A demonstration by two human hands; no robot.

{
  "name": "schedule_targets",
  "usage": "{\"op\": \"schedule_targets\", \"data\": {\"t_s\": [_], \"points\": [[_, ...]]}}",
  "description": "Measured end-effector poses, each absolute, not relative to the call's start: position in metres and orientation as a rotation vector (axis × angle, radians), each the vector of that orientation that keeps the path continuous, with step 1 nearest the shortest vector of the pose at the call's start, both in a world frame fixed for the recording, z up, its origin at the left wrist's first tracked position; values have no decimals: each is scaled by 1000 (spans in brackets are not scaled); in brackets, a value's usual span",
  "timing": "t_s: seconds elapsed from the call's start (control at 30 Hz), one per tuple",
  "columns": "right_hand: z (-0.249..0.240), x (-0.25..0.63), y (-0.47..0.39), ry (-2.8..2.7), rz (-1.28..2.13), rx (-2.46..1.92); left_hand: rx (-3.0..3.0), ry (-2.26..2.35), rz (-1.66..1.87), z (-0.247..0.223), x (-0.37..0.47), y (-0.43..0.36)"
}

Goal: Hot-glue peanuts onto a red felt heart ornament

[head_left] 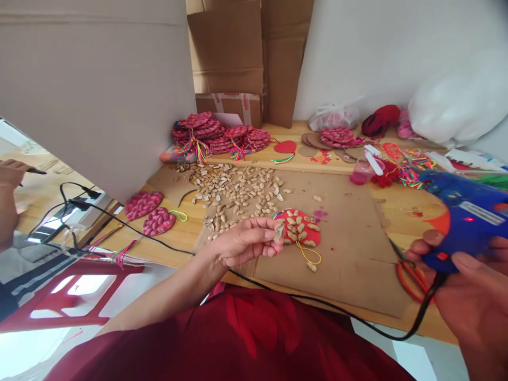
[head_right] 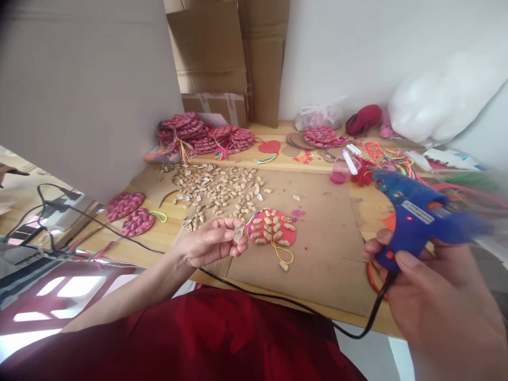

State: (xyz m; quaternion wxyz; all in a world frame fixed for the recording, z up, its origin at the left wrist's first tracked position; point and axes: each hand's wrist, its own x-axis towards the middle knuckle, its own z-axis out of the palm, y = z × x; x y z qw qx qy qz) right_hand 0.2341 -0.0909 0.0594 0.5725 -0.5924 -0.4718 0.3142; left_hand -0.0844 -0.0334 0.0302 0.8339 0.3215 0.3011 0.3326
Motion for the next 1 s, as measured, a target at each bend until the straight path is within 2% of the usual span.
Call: {"op": "schedule_targets", "data": {"t_s": [0.07,0.17,0.4,0.53,0.83,1.0], "points": [[70,222,-91,-883,1004,-1259,672,602,694,30,-82,-34],[75,195,-86,-763,1190,-1279,682,558,683,33,-77,-36],[68,141,-72,-1211,1251,-1158,700,572,689,42,-67,-41],[66,129,-69,-1326,1148,-1118,722,556,672,44,-65,-41],[61,131,-66,-1345,956,-1221,731,603,653,34,-59,-34],[60,161,-72,-1104,1132,-1032,735,627,699,25,-59,-29]]}}
